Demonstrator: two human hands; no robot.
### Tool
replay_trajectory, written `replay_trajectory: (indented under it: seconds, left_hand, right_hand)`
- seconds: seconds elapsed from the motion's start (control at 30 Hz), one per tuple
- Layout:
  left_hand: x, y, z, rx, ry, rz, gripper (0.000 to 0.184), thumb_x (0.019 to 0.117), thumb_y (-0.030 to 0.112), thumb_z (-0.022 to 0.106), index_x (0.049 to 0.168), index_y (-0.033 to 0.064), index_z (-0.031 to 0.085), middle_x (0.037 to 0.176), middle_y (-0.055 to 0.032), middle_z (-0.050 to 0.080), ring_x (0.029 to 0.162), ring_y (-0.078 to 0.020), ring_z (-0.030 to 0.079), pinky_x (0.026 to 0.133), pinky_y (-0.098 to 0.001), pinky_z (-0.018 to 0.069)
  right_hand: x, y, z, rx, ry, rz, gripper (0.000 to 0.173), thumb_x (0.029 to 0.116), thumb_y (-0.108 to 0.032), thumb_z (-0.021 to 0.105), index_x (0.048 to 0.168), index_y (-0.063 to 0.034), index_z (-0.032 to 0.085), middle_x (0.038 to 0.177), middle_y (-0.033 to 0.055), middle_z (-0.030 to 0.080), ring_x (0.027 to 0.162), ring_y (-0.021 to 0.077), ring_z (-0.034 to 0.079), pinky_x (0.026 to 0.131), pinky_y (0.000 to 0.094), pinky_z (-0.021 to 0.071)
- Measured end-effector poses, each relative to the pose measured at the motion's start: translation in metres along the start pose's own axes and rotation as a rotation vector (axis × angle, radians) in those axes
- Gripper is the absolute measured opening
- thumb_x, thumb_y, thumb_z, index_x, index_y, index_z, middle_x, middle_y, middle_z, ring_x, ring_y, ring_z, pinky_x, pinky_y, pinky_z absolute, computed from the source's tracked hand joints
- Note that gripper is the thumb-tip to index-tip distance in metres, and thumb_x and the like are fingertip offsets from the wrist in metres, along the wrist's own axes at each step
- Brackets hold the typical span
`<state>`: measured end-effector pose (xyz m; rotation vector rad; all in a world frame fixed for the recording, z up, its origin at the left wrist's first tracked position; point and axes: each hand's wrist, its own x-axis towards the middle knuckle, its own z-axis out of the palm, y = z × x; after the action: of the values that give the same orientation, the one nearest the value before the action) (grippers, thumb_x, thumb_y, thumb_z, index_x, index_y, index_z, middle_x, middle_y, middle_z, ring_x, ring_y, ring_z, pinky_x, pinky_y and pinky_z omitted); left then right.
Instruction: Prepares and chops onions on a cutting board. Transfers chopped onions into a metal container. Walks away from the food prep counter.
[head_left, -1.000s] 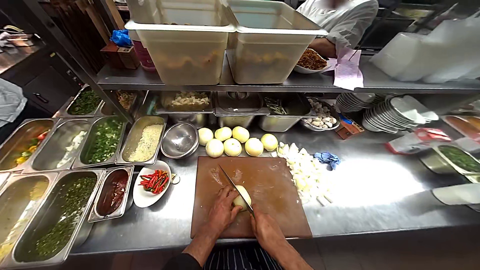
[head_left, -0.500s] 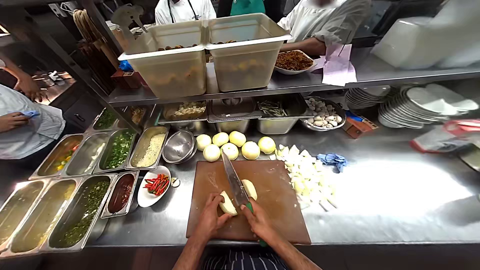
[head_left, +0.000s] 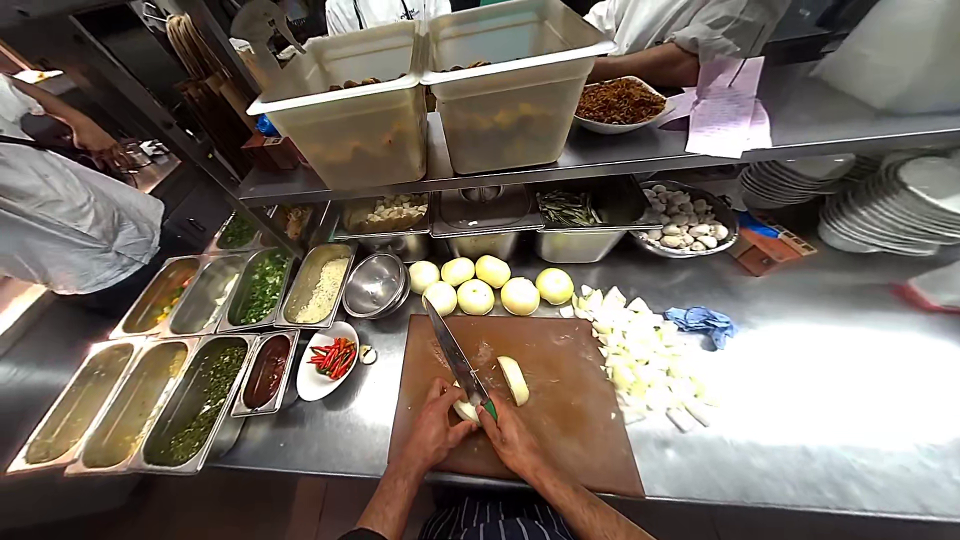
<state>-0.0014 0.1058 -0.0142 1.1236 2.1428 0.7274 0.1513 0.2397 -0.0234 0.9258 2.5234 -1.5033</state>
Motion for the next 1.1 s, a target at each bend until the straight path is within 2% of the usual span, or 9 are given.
replay_trajectory:
  seconds: [0.37,0.47,0.53,0.6,0.73,0.87,0.97,1.03,1.1]
  left_hand:
    - [-0.019,-0.002,0.002,0.120,-0.019,-0.030,0.046,0.0823,0.041,0.081,0.113,0.0092,0.069,0.142,-0.0137,0.052,0.127,-0.0243,0.058,0.104,-0.0377,0.0533]
    - [-0.027,-0.004,0.009,0.206,0.073,-0.018,0.059,0.0791,0.046,0.083,0.127,0.0167,0.065,0.146,-0.0138,0.050,0.128,-0.0264,0.058,0.102,-0.0394,0.0551]
    - [-0.022,-0.002,0.003,0.279,0.031,0.052,0.065,0.0802,0.038,0.082,0.141,0.0288,0.061,0.159,-0.0157,0.040,0.147,-0.0334,0.039,0.116,-0.0457,0.0433]
    - [-0.009,-0.004,-0.003,0.330,-0.073,0.164,0.049,0.0844,0.032,0.076,0.133,0.0298,0.067,0.163,-0.0103,0.037,0.155,-0.0333,0.025,0.124,-0.0505,0.0297]
    - [0.004,-0.001,-0.011,0.386,-0.240,0.168,0.038,0.0892,0.043,0.072,0.123,0.0243,0.072,0.138,-0.0056,0.060,0.133,-0.0283,0.052,0.115,-0.0497,0.0406]
    - [-0.012,0.019,-0.013,0.233,-0.089,-0.058,0.067,0.0777,0.069,0.073,0.126,0.0225,0.071,0.141,-0.0076,0.058,0.136,-0.0283,0.049,0.115,-0.0492,0.0404]
    - [0.007,0.046,-0.009,-0.116,0.074,-0.168,0.070,0.0808,0.055,0.080,0.133,0.0124,0.061,0.132,-0.0050,0.066,0.125,-0.0190,0.061,0.110,-0.0413,0.0491]
    - [0.025,0.045,-0.002,-0.313,0.097,-0.243,0.050,0.0830,0.038,0.083,0.119,0.0087,0.064,0.109,-0.0055,0.073,0.100,-0.0165,0.072,0.093,-0.0393,0.0600]
    - [0.042,0.034,-0.007,-0.299,0.094,-0.258,0.025,0.0888,0.025,0.076,0.105,0.0058,0.072,0.098,-0.0078,0.073,0.091,-0.0179,0.071,0.088,-0.0400,0.0583]
  right_hand:
    - [0.020,0.016,-0.023,-0.046,0.145,0.004,0.042,0.1056,-0.042,0.045,0.128,-0.0100,0.059,0.082,0.0103,0.068,0.075,0.0265,0.069,0.072,0.0479,0.0569]
    - [0.017,0.016,-0.026,-0.035,0.213,0.023,0.038,0.1056,-0.043,0.045,0.119,-0.0108,0.060,0.077,0.0075,0.065,0.070,0.0236,0.067,0.068,0.0451,0.0564]
    - [0.014,0.014,-0.030,-0.020,0.227,0.039,0.037,0.1057,-0.043,0.046,0.117,-0.0105,0.060,0.076,0.0071,0.064,0.069,0.0230,0.066,0.068,0.0446,0.0560]
    - [0.011,0.013,-0.035,-0.013,0.221,0.052,0.037,0.1057,-0.043,0.046,0.117,-0.0101,0.060,0.078,0.0075,0.064,0.071,0.0233,0.066,0.069,0.0452,0.0558]
    - [0.009,0.010,-0.048,0.245,0.172,0.132,0.039,0.1065,-0.041,0.048,0.126,-0.0096,0.058,0.077,0.0081,0.061,0.061,0.0210,0.061,0.059,0.0418,0.0555]
    - [0.005,0.013,-0.059,0.833,-0.067,0.267,0.031,0.1084,-0.037,0.050,0.125,-0.0113,0.054,0.064,0.0011,0.045,0.043,0.0136,0.042,0.038,0.0302,0.0434]
    - [0.005,0.010,-0.051,0.904,-0.111,0.227,0.030,0.1079,-0.036,0.050,0.123,-0.0107,0.055,0.063,0.0002,0.045,0.043,0.0125,0.042,0.039,0.0288,0.0430]
    - [0.009,0.003,-0.041,0.950,-0.092,0.205,0.028,0.1080,-0.034,0.050,0.122,-0.0099,0.055,0.064,0.0010,0.046,0.044,0.0127,0.044,0.039,0.0287,0.0437]
    - [0.015,-0.003,-0.038,0.920,-0.016,0.192,0.029,0.1081,-0.034,0.051,0.123,-0.0096,0.054,0.063,0.0020,0.045,0.043,0.0141,0.044,0.039,0.0304,0.0448]
